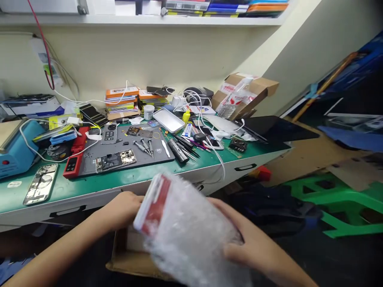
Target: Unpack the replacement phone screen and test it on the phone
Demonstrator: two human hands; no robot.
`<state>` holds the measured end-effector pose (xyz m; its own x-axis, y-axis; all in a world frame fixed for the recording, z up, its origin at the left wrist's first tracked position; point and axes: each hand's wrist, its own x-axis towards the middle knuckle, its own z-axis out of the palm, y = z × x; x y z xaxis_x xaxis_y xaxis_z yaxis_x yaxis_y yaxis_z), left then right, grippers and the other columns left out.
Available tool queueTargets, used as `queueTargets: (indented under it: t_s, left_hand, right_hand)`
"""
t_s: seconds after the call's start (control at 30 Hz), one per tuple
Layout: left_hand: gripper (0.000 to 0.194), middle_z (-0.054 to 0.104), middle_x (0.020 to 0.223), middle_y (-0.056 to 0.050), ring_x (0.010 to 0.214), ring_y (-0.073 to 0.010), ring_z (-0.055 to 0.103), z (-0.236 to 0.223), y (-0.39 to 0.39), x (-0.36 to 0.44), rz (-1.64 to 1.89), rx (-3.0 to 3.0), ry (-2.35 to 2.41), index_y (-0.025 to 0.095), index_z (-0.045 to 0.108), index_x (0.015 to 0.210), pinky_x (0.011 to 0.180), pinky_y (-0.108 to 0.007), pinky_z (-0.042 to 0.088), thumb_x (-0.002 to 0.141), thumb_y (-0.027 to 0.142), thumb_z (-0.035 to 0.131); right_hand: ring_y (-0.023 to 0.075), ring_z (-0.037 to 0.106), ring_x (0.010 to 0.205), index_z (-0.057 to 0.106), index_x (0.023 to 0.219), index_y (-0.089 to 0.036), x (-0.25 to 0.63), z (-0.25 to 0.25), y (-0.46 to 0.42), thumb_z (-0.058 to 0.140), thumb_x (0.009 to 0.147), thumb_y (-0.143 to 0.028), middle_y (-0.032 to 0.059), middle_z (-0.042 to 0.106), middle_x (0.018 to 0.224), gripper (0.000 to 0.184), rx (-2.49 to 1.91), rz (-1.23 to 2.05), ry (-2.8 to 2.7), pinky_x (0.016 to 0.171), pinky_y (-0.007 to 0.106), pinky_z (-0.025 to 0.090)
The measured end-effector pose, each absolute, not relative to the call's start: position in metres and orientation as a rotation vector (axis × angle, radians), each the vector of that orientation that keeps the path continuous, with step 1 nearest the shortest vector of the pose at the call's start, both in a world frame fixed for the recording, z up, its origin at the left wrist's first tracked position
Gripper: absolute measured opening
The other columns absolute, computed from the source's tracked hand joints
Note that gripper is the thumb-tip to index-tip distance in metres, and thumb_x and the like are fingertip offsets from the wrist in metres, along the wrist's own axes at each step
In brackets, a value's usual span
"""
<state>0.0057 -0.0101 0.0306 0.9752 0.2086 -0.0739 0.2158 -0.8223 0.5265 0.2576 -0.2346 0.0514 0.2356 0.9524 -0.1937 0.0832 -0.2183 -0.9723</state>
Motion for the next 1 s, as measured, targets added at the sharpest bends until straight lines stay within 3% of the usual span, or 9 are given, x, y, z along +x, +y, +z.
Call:
queueTargets:
  t_s: [0.1, 0.23, 0.3, 0.43, 0.5, 0.63, 0.7, 0.87, 1.0]
  left_hand:
    - [0.027, 0.074, 0.101, -0.003, 0.088, -0.0194, 0.071, 0.013, -0.005, 0.014, 0.039, 2.455, 0.383, 0.016, 0.071, 0.104, 0.083, -0.038, 0.061, 0.101, 0.042, 0.066]
    - [0.032, 0.074, 0.122, -0.009, 0.119, -0.0273, 0.067, 0.012, -0.011, 0.0, 0.193, 2.271, 0.458, 0.019, 0.072, 0.112, 0.11, -0.053, 0.051, 0.097, 0.047, 0.072]
    - [0.033, 0.07, 0.136, -0.011, 0.133, -0.03, 0.061, 0.017, -0.022, -0.017, 0.307, 2.15, 0.554, 0.022, 0.072, 0.117, 0.119, -0.053, 0.042, 0.094, 0.046, 0.073]
    - [0.034, 0.07, 0.131, -0.009, 0.121, -0.0256, 0.065, 0.024, -0.05, -0.053, 0.519, 1.811, 0.878, 0.024, 0.062, 0.126, 0.105, -0.039, 0.049, 0.109, 0.038, 0.037]
    - [0.035, 0.069, 0.128, -0.006, 0.116, -0.0238, 0.066, 0.026, -0.063, -0.062, 0.513, 1.668, 0.942, 0.025, 0.057, 0.127, 0.099, -0.036, 0.051, 0.11, 0.042, 0.032]
    - [0.037, 0.074, 0.118, -0.004, 0.105, -0.0228, 0.069, 0.029, -0.076, -0.064, 0.367, 1.486, 0.991, 0.025, 0.058, 0.126, 0.086, -0.031, 0.053, 0.099, 0.05, 0.067]
    - [0.037, 0.076, 0.111, -0.003, 0.097, -0.0208, 0.07, 0.03, -0.08, -0.067, 0.331, 1.414, 1.02, 0.025, 0.06, 0.123, 0.079, -0.028, 0.052, 0.096, 0.047, 0.072]
    - [0.042, 0.077, 0.103, -0.003, 0.091, -0.019, 0.071, 0.027, -0.098, -0.083, 0.35, 1.195, 1.045, 0.024, 0.057, 0.12, 0.081, -0.029, 0.054, 0.097, 0.058, 0.067]
    - [0.052, 0.078, 0.118, -0.009, 0.102, -0.0225, 0.074, 0.022, -0.115, -0.088, 0.365, 0.883, 0.981, 0.021, 0.06, 0.128, 0.096, -0.035, 0.057, 0.093, 0.056, 0.075]
  right_hand:
    - [0.0412, 0.069, 0.125, 0.065, 0.14, -0.025, 0.233, 0.041, -0.228, 0.094, 0.062, -0.067, 0.0137, 0.07, 0.14, 0.094, -1.547, 1.193, -1.051, 0.102, 0.047, 0.058]
    - [0.0401, 0.06, 0.136, 0.057, 0.146, -0.024, 0.211, 0.013, -0.221, 0.089, 0.072, -0.061, 0.0147, 0.062, 0.15, 0.089, -1.604, 1.18, -1.052, 0.114, 0.049, 0.048]
    - [0.0397, 0.057, 0.139, 0.053, 0.149, -0.023, 0.207, -0.001, -0.219, 0.085, 0.076, -0.061, 0.0154, 0.059, 0.153, 0.089, -1.627, 1.176, -1.042, 0.116, 0.05, 0.045]
    - [0.0392, 0.056, 0.139, 0.05, 0.151, -0.025, 0.203, -0.013, -0.216, 0.082, 0.077, -0.063, 0.0144, 0.058, 0.155, 0.089, -1.645, 1.203, -1.05, 0.117, 0.05, 0.045]
    - [0.0392, 0.057, 0.139, 0.052, 0.15, -0.026, 0.203, -0.012, -0.213, 0.084, 0.076, -0.059, 0.013, 0.059, 0.154, 0.087, -1.659, 1.245, -1.082, 0.117, 0.051, 0.045]
    - [0.0393, 0.051, 0.145, 0.057, 0.148, -0.032, 0.206, -0.004, -0.208, 0.091, 0.07, -0.038, 0.0089, 0.055, 0.157, 0.085, -1.736, 1.31, -1.159, 0.125, 0.053, 0.035]
    - [0.0397, 0.043, 0.151, 0.055, 0.149, -0.035, 0.213, -0.001, -0.207, 0.093, 0.068, -0.035, 0.0079, 0.049, 0.163, 0.089, -1.764, 1.305, -1.157, 0.127, 0.054, 0.03]
    - [0.0405, 0.055, 0.142, 0.039, 0.156, -0.038, 0.226, 0.006, -0.208, 0.082, 0.07, -0.081, 0.0138, 0.052, 0.158, 0.105, -1.41, 1.491, -0.891, 0.105, 0.047, 0.055]
    - [0.0315, 0.074, 0.098, 0.04, 0.15, -0.035, 0.211, 0.024, -0.207, 0.092, 0.058, -0.076, 0.009, 0.069, 0.124, 0.114, -1.51, 1.68, -0.719, 0.082, 0.039, 0.059]
